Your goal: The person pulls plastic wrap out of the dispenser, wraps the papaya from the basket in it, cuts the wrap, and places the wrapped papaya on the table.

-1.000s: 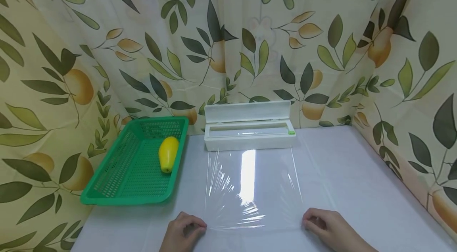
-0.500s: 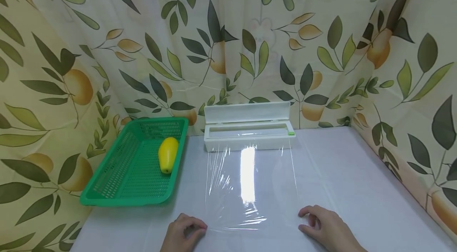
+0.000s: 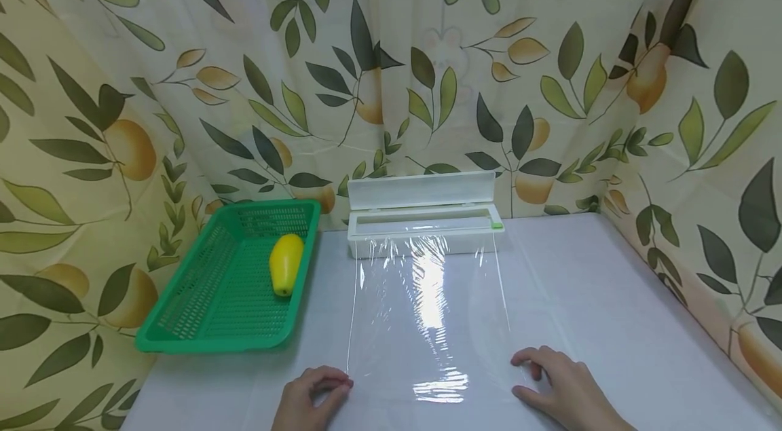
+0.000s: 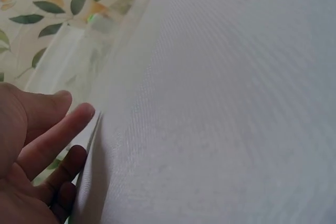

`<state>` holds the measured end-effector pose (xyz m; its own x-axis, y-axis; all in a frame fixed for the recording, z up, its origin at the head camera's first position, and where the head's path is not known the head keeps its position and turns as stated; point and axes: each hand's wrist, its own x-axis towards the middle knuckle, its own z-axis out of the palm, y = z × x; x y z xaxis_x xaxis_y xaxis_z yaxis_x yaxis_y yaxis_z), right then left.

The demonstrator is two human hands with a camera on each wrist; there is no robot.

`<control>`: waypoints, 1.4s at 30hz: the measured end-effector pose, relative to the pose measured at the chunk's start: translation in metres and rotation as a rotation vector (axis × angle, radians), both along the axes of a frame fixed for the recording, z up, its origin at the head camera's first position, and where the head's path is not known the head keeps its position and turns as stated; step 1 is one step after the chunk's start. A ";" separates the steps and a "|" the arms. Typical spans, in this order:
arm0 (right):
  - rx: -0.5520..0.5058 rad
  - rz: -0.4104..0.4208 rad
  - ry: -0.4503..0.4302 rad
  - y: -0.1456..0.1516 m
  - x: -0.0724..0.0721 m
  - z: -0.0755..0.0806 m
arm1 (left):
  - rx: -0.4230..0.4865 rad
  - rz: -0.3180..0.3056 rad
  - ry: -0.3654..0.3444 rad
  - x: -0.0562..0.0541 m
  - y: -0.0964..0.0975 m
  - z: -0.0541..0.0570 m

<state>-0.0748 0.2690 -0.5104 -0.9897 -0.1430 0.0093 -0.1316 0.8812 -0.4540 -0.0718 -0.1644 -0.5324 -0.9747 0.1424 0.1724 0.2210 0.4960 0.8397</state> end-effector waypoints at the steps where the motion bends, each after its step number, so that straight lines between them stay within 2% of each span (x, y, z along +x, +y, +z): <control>1: -0.006 -0.001 -0.003 0.001 0.000 0.000 | 0.018 0.006 0.005 0.001 0.001 0.000; 4: -0.021 0.007 0.022 0.001 0.001 -0.001 | 0.048 0.046 -0.007 0.001 0.001 -0.002; 8: -0.017 0.030 0.093 0.001 0.003 -0.003 | 0.083 0.090 -0.058 0.000 0.000 -0.003; 13: -0.004 0.031 0.078 0.001 0.001 -0.003 | 0.083 0.074 -0.088 -0.001 -0.001 -0.001; 18: -0.017 0.042 0.050 0.000 0.000 -0.001 | 0.079 0.036 -0.126 -0.003 -0.002 0.008; 21: -0.022 0.054 0.045 0.001 0.000 0.000 | 0.102 0.015 -0.082 -0.003 0.000 0.018; 24: -0.014 0.050 0.034 0.001 -0.001 0.000 | 0.136 0.003 -0.009 -0.005 0.003 0.032; 27: -0.001 0.033 0.016 -0.001 -0.004 0.002 | 0.151 -0.023 0.070 -0.007 0.006 0.051; 30: 0.017 0.021 0.006 0.000 -0.005 0.004 | 0.144 -0.056 0.142 -0.011 0.008 0.070; 33: 0.027 0.004 -0.014 0.001 -0.006 0.005 | 0.119 -0.060 0.208 -0.018 0.007 0.091; 37: 0.022 -0.010 -0.039 0.000 -0.007 0.006 | 0.070 -0.039 0.332 -0.036 -0.003 0.120; 39: 0.015 -0.015 -0.049 -0.002 -0.007 0.006 | 0.033 -0.030 0.413 -0.047 -0.011 0.135; 42: 0.011 -0.028 -0.062 -0.004 -0.007 0.006 | -0.028 -0.004 0.494 -0.067 -0.021 0.157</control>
<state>-0.0819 0.2652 -0.5040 -0.9919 -0.1153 -0.0539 -0.0789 0.8893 -0.4505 -0.1386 -0.1852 -0.3751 -0.7768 0.1568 0.6099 0.5911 0.5156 0.6203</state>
